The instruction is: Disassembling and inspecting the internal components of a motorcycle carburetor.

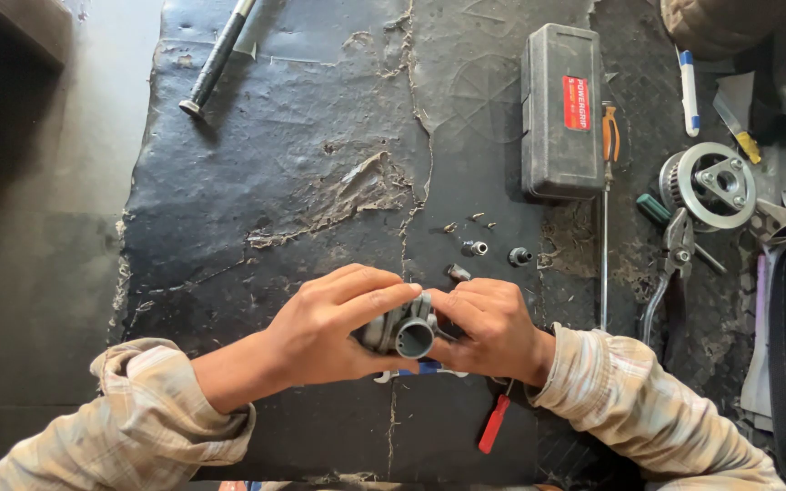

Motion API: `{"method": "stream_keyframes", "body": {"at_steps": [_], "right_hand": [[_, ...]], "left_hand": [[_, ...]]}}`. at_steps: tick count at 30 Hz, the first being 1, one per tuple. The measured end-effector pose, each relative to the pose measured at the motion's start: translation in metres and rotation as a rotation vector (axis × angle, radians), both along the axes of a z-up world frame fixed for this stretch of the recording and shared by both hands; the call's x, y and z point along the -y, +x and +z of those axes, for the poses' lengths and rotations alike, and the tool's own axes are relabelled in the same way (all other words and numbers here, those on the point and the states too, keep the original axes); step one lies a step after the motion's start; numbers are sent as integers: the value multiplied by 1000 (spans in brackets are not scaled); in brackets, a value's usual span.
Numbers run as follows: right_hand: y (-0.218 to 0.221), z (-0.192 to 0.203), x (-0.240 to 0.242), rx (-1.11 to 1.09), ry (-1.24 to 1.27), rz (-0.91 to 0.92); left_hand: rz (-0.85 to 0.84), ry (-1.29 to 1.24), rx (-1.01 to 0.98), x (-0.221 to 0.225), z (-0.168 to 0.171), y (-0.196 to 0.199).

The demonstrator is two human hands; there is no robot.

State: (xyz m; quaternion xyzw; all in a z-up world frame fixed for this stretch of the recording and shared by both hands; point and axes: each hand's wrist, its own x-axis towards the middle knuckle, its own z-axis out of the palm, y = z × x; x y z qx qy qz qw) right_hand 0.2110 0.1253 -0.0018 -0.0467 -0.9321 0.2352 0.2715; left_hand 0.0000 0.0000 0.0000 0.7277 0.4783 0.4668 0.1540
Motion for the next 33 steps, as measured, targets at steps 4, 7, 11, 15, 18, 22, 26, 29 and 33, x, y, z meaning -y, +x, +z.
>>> {"method": "stream_keyframes", "body": {"at_steps": [4,7,11,15,18,22,26,29,33], "right_hand": [[0,0,0,30,-8,-4],[0,-2,-1,35,-40,-5],[0,-6,-3,27,-98,-5],[0,-8,-5,-3,-70,46],[0,-10,-4,2,-60,50],[4,-14,-5,24,-50,41],[3,-7,-4,-16,-62,62],[5,-6,-7,-64,-115,64],[19,-21,-15,-128,-241,1]], "left_hand": [[17,4,23,1,-2,1],[13,44,57,1,-4,0],[3,41,80,1,-7,0],[-12,76,69,1,-10,0],[-7,74,72,1,-10,1],[-11,76,74,1,-7,0],[48,-5,188,-1,-1,0],[136,-120,333,-6,-1,-6],[337,-369,613,-16,-11,-15]]}}
